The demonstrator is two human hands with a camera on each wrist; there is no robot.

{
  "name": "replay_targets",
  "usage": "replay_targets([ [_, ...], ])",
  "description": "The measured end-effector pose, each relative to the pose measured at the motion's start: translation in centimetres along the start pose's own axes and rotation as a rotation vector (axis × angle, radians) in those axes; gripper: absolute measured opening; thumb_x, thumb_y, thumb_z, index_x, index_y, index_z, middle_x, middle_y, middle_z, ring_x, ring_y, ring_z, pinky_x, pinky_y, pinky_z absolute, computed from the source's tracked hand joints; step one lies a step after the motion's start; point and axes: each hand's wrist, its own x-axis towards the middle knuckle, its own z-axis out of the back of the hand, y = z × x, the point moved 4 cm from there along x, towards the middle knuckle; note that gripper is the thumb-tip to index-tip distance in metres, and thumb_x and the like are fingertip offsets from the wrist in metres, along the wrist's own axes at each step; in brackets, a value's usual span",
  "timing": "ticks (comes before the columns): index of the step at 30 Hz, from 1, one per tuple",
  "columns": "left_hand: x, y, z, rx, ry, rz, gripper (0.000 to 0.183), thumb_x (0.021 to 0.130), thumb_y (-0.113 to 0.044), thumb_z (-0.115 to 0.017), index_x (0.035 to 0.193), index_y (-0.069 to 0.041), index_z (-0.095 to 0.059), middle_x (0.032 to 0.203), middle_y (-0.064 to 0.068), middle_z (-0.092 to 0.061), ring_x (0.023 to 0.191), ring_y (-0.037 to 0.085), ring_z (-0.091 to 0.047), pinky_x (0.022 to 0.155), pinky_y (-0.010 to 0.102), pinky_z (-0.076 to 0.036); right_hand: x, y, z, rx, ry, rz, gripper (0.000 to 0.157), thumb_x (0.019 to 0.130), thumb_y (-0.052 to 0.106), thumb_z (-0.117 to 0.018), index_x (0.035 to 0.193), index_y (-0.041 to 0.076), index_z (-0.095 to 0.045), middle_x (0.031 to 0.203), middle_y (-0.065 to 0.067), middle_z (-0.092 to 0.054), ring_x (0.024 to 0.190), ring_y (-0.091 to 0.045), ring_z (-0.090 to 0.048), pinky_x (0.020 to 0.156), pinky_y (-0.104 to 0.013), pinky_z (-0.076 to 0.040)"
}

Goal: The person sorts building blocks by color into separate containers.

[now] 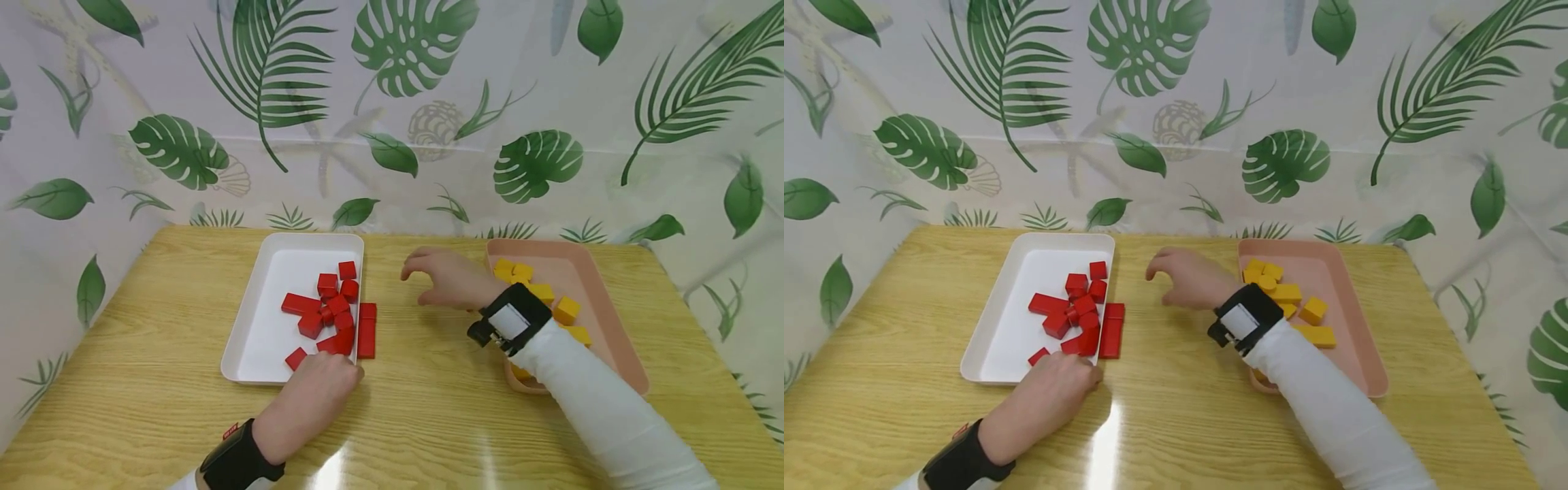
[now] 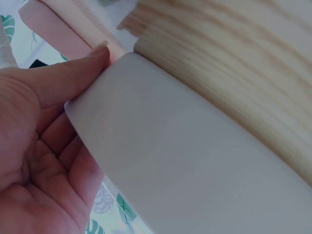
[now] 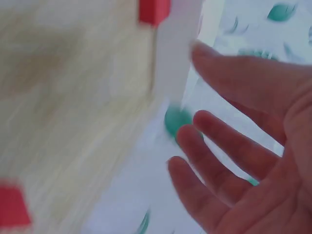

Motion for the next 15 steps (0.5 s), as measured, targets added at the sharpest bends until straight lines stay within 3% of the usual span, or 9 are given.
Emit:
replay_targets([
  [5, 0.0, 0.0, -0.1, 0.013, 0.001, -0.002, 0.011, 0.072, -0.002, -0.066, 0.071, -0.013, -0.065, 0.050, -0.007, -0.036, 0.046, 0.009, -0.035, 0.042, 0.022, -0.030, -2.4, -3.0, 0.3, -0.052, 0.038, -0.034, 0.031, 0.073, 0.012, -0.071, 0.103, 0.015, -0.063, 0.122, -0.006, -0.050, 0.106, -0.021, -0.047, 0.081, -0.031, -0.043],
  [11, 0.0, -0.2, 0.1, 0.054, 0.024, 0.007, 0.007, 0.072, -0.006, -0.069, 0.071, -0.012, -0.065, 0.051, -0.005, -0.038, 0.045, 0.010, -0.035, 0.043, 0.022, -0.032, -4.0, -4.7, -0.3, -0.143, 0.084, -0.032, 0.031, 0.072, -0.001, -0.066, 0.100, 0.014, -0.064, 0.110, -0.003, -0.054, 0.093, -0.019, -0.048, 0.077, -0.029, -0.044],
  [15, 0.0, -0.5, 0.0, 0.100, 0.044, 0.003, 0.007, 0.071, -0.008, -0.072, 0.070, -0.010, -0.065, 0.051, -0.003, -0.040, 0.045, 0.011, -0.036, 0.043, 0.022, -0.034, -4.5, -5.7, -1.1, -0.147, 0.114, -0.093, 0.032, 0.071, -0.003, -0.065, 0.096, 0.017, -0.064, 0.102, 0.000, -0.055, 0.086, -0.018, -0.049, 0.075, -0.028, -0.044],
])
